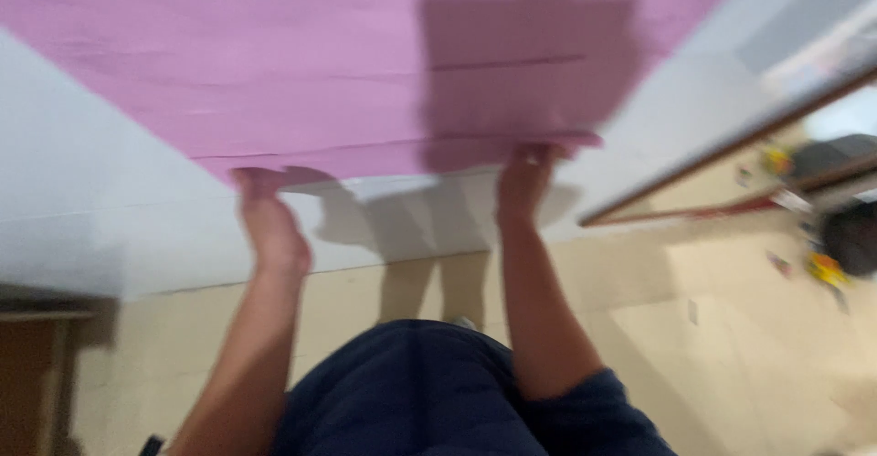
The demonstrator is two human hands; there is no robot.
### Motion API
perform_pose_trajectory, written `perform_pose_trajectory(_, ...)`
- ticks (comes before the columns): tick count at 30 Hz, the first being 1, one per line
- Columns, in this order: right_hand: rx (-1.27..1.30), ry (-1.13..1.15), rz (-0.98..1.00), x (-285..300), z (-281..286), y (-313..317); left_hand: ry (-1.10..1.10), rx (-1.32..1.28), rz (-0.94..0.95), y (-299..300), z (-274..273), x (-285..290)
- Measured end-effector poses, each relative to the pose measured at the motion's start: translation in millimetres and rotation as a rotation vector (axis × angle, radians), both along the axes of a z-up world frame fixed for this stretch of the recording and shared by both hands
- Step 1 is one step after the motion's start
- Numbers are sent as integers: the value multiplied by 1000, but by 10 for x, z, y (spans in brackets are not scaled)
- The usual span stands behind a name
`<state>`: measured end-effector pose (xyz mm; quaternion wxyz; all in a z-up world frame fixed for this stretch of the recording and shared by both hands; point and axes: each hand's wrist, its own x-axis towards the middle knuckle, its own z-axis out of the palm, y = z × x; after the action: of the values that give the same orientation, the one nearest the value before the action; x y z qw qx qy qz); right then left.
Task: Applying glue to a pink paper sheet using a brush and then sticking it onto a wall surface.
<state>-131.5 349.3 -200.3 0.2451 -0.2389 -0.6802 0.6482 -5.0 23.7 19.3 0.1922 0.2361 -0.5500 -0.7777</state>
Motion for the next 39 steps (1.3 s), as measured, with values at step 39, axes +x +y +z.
perform_pose_trajectory(39,199,-108,-118,992,1746,42,-73,-199,-170,-138,249,297)
